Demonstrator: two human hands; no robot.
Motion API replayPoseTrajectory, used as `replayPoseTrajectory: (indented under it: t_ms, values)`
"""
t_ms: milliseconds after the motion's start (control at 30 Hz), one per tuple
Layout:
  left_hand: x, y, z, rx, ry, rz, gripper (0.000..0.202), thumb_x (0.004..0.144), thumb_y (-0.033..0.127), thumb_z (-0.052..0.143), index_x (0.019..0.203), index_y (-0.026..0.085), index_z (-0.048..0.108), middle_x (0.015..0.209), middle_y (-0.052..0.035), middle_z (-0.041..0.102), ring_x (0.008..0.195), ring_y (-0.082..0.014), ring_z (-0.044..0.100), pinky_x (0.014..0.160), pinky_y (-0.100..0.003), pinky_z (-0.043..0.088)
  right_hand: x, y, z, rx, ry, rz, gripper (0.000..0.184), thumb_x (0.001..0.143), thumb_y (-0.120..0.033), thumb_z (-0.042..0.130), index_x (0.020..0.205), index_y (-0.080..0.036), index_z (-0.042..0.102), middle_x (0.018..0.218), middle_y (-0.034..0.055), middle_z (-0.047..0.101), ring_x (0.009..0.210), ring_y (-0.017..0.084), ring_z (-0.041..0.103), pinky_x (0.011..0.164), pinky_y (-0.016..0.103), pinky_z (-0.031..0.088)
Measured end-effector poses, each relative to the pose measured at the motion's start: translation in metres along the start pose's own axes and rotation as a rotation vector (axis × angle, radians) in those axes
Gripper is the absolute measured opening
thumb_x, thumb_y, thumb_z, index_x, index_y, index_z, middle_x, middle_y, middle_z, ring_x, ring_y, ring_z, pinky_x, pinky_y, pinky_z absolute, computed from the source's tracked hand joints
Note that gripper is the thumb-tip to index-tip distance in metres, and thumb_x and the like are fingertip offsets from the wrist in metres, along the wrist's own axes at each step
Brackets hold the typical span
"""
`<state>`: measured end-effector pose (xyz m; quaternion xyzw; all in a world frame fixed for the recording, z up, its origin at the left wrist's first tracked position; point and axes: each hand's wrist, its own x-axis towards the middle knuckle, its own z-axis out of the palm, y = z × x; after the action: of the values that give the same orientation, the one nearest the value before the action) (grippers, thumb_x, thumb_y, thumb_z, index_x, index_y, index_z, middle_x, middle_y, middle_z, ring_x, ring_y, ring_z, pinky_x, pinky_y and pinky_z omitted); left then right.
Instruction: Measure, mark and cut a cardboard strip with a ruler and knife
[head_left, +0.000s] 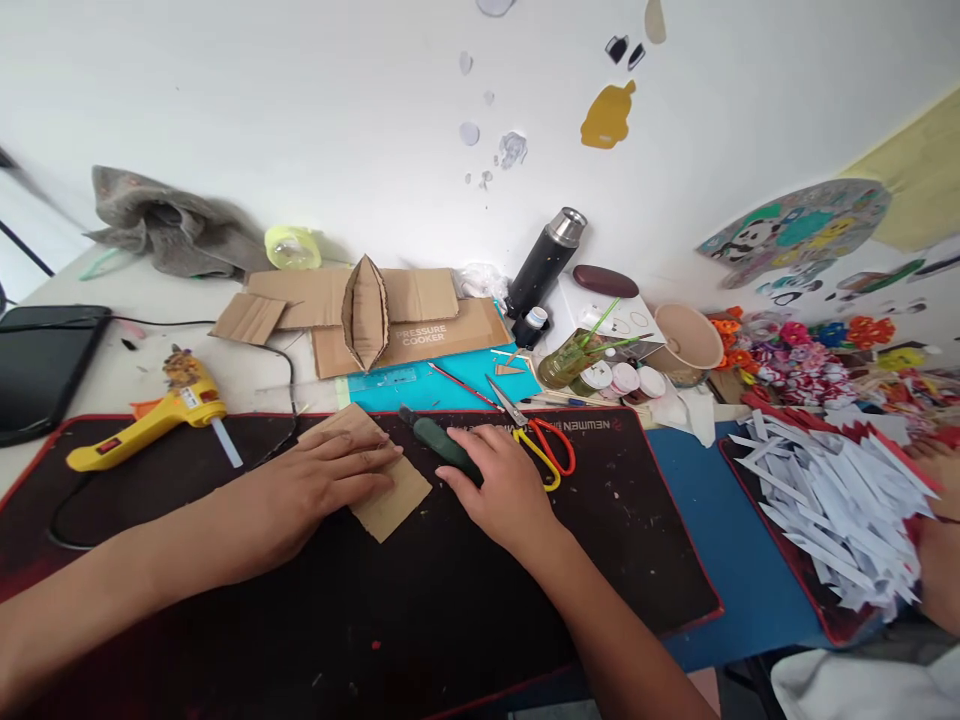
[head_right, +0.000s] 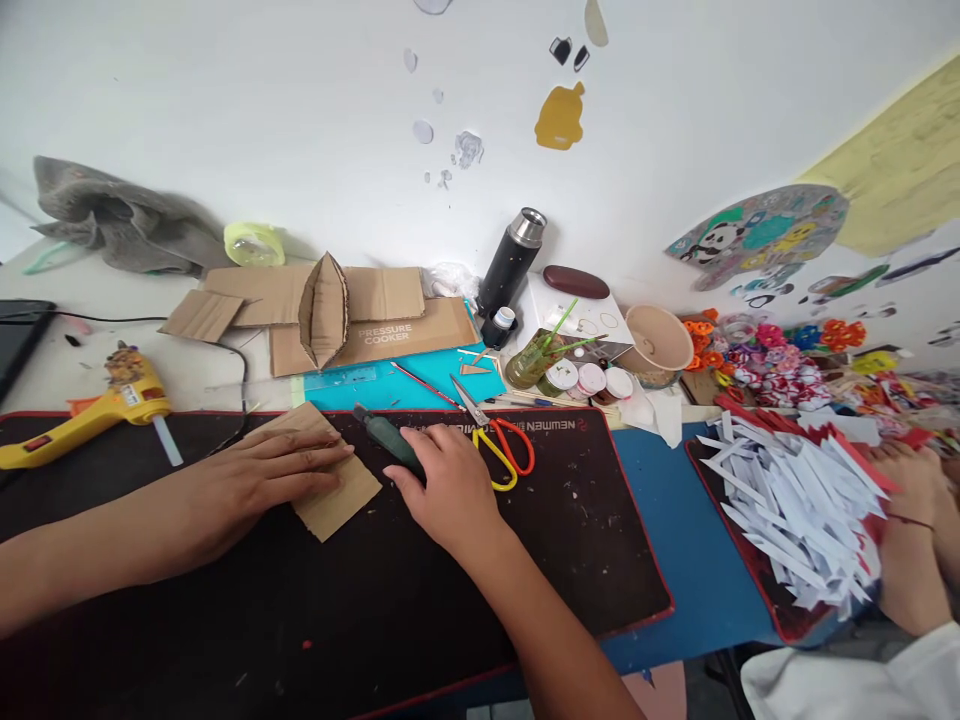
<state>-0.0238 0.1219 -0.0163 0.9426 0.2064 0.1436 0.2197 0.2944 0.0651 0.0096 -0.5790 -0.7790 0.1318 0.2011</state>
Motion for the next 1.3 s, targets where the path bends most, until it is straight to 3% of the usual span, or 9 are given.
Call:
replayPoseTrajectory:
  t_ms: [133,300,467,567,667,767,1000,1167,1300]
  values:
    - [0.006,-0.01,-0.001,-0.09,0.011,0.012,0.064,0.098,0.009,0.05,0.152,0.039,0.069,0.166,-0.003,0.062,0.16,-0.0277,0.054,0.133,-0.053,0.046,0.018,0.008,-0.012,-0.04,0.078,0.006,0.032,0.113,-0.038,0.062,0.136,-0.022,0.079,0.124,0.0135,0.081,0.119,0.032,0.073,0.104,0.046,0.058]
    - [0.017,-0.011,-0.006,-0.125,0.031,0.035,0.072,0.092,-0.001,0.045,0.148,0.036,0.072,0.164,-0.0019,0.065,0.16,-0.0252,0.054,0.131,-0.053,0.05,0.053,0.029,-0.015,-0.145,-0.015,0.137,0.03,0.109,-0.031,0.067,0.136,-0.023,0.077,0.13,0.0148,0.077,0.117,0.034,0.075,0.092,0.042,0.058]
    - [0.027,0.0,-0.019,-0.13,0.024,0.017,0.073,0.086,-0.006,0.042,0.137,0.033,0.077,0.159,-0.0002,0.069,0.159,-0.0224,0.055,0.128,-0.049,0.053,0.077,0.044,-0.002,-0.086,-0.014,0.214,0.012,0.103,-0.021,0.068,0.109,-0.021,0.078,0.123,0.0162,0.076,0.099,0.03,0.075,0.075,0.036,0.052]
    - [0.029,0.004,-0.03,-0.088,0.086,-0.057,0.057,0.096,0.002,0.043,0.132,0.03,0.077,0.154,-0.0032,0.073,0.151,-0.0232,0.062,0.124,-0.046,0.056,0.081,0.046,-0.003,0.036,0.027,0.235,0.009,0.101,-0.021,0.066,0.097,-0.022,0.074,0.109,0.012,0.076,0.093,0.028,0.072,0.076,0.036,0.051]
    - [0.026,-0.003,-0.04,0.11,0.204,-0.269,0.038,0.108,0.021,0.045,0.128,0.026,0.077,0.135,-0.0081,0.08,0.126,-0.0266,0.072,0.109,-0.044,0.061,0.073,0.04,-0.008,0.226,0.082,0.255,0.011,0.1,-0.031,0.064,0.096,-0.023,0.071,0.097,0.0076,0.075,0.085,0.025,0.069,0.077,0.036,0.053]
    - [0.021,-0.017,-0.045,0.421,0.191,-0.462,0.039,0.109,0.031,0.043,0.126,0.022,0.076,0.122,-0.0126,0.081,0.117,-0.0342,0.07,0.104,-0.052,0.057,0.053,0.028,-0.012,0.45,0.101,0.286,0.026,0.103,-0.047,0.06,0.1,-0.023,0.067,0.084,0.0039,0.073,0.067,0.02,0.064,0.064,0.033,0.053]
    - [0.026,-0.041,-0.043,0.54,0.089,-0.53,0.026,0.103,0.029,0.055,0.116,0.021,0.076,0.107,-0.015,0.075,0.107,-0.0366,0.071,0.094,-0.049,0.052,-0.001,-0.001,-0.004,0.706,0.074,0.259,0.013,0.099,-0.034,0.061,0.101,-0.024,0.069,0.074,-0.0023,0.064,0.058,0.015,0.058,0.052,0.026,0.045]
    - [0.036,-0.039,-0.052,0.583,0.011,-0.486,0.018,0.1,0.021,0.056,0.095,0.021,0.073,0.094,-0.0119,0.074,0.093,-0.0306,0.07,0.086,-0.043,0.051,-0.011,-0.008,0.007,0.481,0.113,-0.013,0.026,0.102,-0.017,0.057,0.105,-0.024,0.081,0.086,0.0023,0.072,0.064,0.014,0.062,0.058,0.027,0.046]
    - [0.034,-0.022,-0.065,0.623,0.007,-0.48,0.026,0.102,0.015,0.05,0.088,0.021,0.071,0.091,-0.0114,0.073,0.089,-0.029,0.068,0.081,-0.042,0.05,-0.008,-0.006,0.016,0.19,0.182,-0.165,0.03,0.103,-0.012,0.056,0.108,-0.022,0.083,0.085,0.0014,0.075,0.058,0.012,0.06,0.056,0.028,0.043]
